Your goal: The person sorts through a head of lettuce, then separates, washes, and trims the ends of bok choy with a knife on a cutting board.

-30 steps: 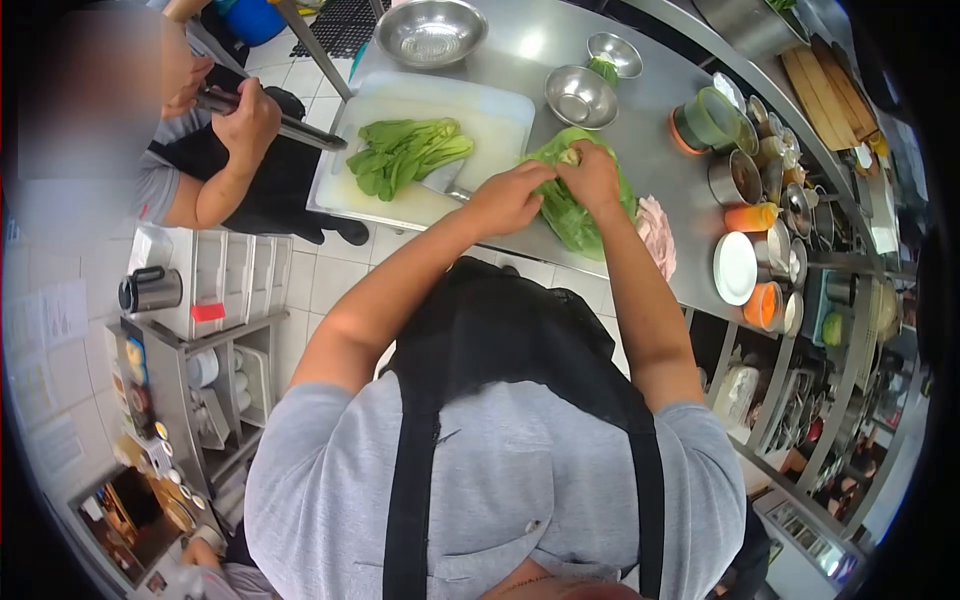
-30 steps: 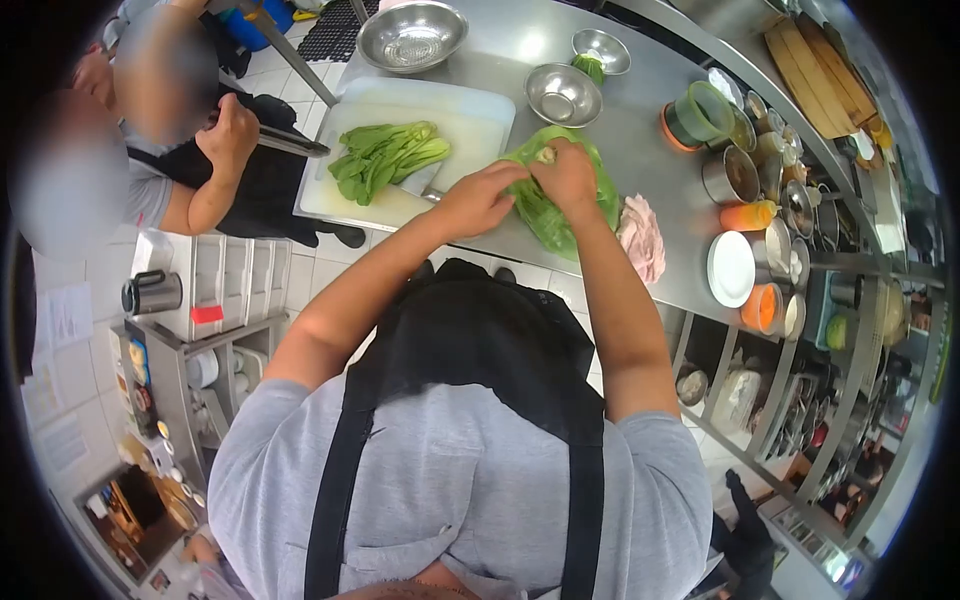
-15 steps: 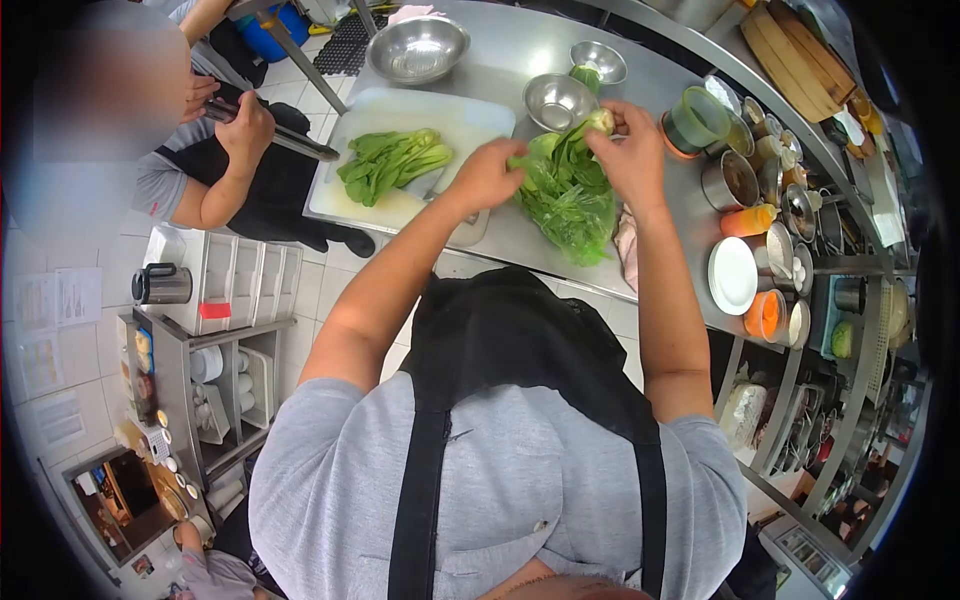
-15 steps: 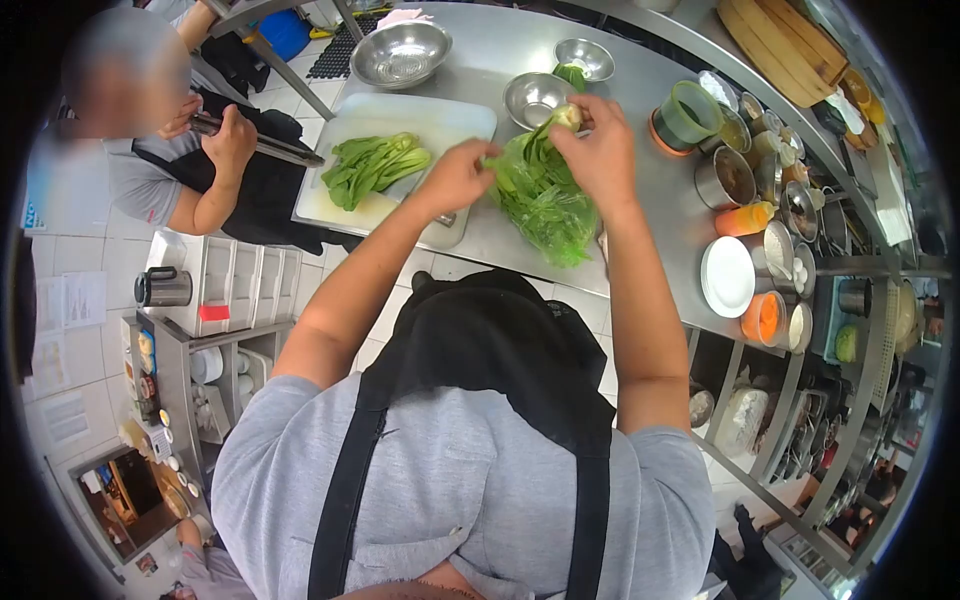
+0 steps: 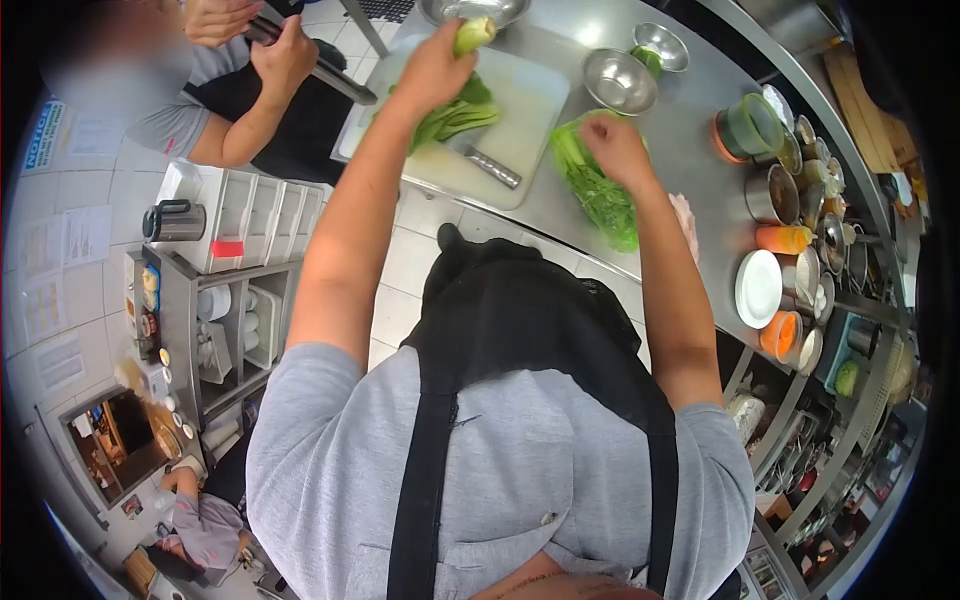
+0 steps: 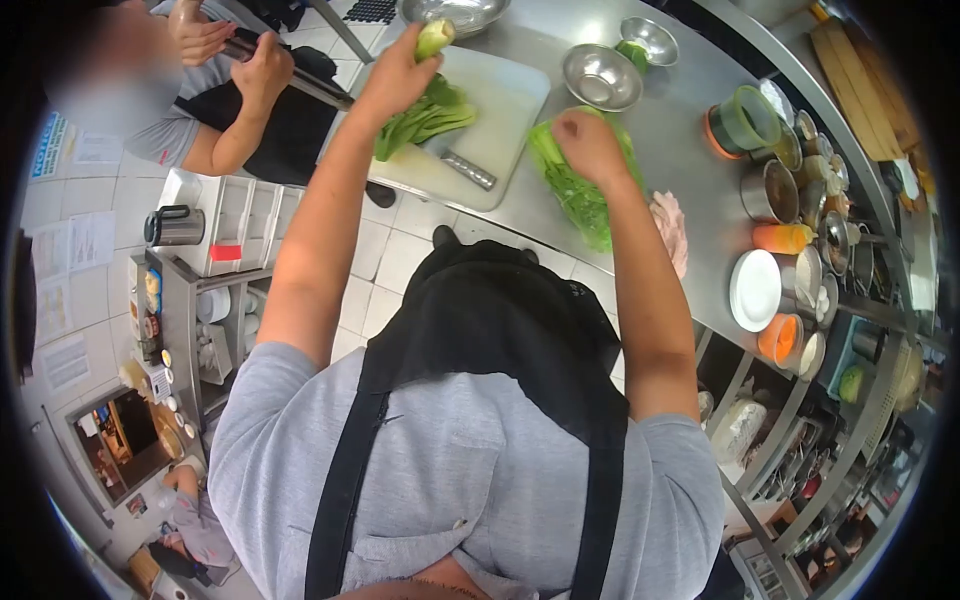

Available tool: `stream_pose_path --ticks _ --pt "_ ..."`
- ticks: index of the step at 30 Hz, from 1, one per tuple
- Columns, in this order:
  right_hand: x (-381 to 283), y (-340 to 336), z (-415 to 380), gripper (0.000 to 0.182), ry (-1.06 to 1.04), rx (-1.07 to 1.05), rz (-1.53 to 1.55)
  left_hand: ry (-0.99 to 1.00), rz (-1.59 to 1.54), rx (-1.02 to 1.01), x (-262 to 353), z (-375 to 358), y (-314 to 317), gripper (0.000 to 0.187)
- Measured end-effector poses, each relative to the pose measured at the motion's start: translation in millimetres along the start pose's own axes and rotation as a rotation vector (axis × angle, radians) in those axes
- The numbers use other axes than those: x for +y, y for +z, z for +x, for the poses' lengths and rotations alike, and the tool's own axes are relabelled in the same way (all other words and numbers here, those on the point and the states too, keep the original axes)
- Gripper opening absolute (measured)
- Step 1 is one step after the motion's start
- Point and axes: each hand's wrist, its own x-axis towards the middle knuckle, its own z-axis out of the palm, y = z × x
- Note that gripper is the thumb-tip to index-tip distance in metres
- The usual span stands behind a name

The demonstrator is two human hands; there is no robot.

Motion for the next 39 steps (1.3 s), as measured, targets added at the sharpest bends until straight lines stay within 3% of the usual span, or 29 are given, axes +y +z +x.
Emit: stream_pose_path --ticks 2,5,6,8,12,14,17,20,22,23,25,27,29,32,33,35,38,39 --pt "19 26 -6 0.032 -0.004 -0.071 -0.088 -0.063 0.183 -0.115 -18 19 -30 0.062" --pt "20 50 -17 0.032 0.075 -0.046 -0.231 -0.020 0.465 -0.201 -62 28 -21 0.073" --pt "18 56 -20 0.033 0.102 -0.036 -0.298 -0.022 0.464 -0.200 -72 20 -10 0.073" --pt "8 62 -21 0.035 0.138 -0.017 -0.368 -0.027 0.527 -0.496 -84 3 14 0.083" --pt "1 59 -22 0.046 0.283 -0.060 -0.379 -0.196 0.367 -0.570 -96 -3 34 0.091" --pt "16 62 -22 0.050 0.325 -0.070 -0.344 -0.226 0.286 -0.469 -104 0 35 0.087" --pt "42 57 -23 0.055 0.232 0.016 -0.147 -0.192 0.314 -0.448 -98 11 28 0.086" --pt "36 44 -24 0.054 0.238 -0.091 0.084 -0.180 0.337 -0.421 -86 17 29 0.080" --pt "28 36 -24 0.052 0.303 -0.088 0.094 0.015 0.354 -0.198 -76 16 39 0.070" --pt "24 32 -24 0.052 0.296 -0.088 0.093 0.015 0.357 -0.192 -67 13 49 0.070" --pt "17 27 -27 0.053 0.279 -0.041 0.128 0.118 0.153 -0.031 -31 2 76 0.059" --pt "21 30 -29 0.053 0.215 -0.030 0.081 -0.054 -0.070 -0.236 24 -21 103 0.051" --pt "22 32 -33 0.053 0.155 -0.017 0.032 -0.043 -0.130 -0.413 46 -39 141 0.044" --pt "19 30 -48 0.053 0.120 -0.023 -0.073 -0.154 -0.161 -0.371 46 -61 194 0.040" --pt "23 31 -53 0.054 0.125 -0.015 -0.058 -0.151 -0.155 -0.363 46 -62 196 0.040" --pt "43 40 -63 0.052 0.104 0.026 -0.050 -0.337 -0.341 -0.371 43 -66 195 0.031" --pt "48 33 -71 0.049 0.120 -0.021 0.045 -0.245 -0.274 -0.299 21 -76 209 0.026" --pt "46 30 -70 0.049 0.120 -0.007 0.049 -0.370 -0.375 -0.358 23 -77 208 0.019"
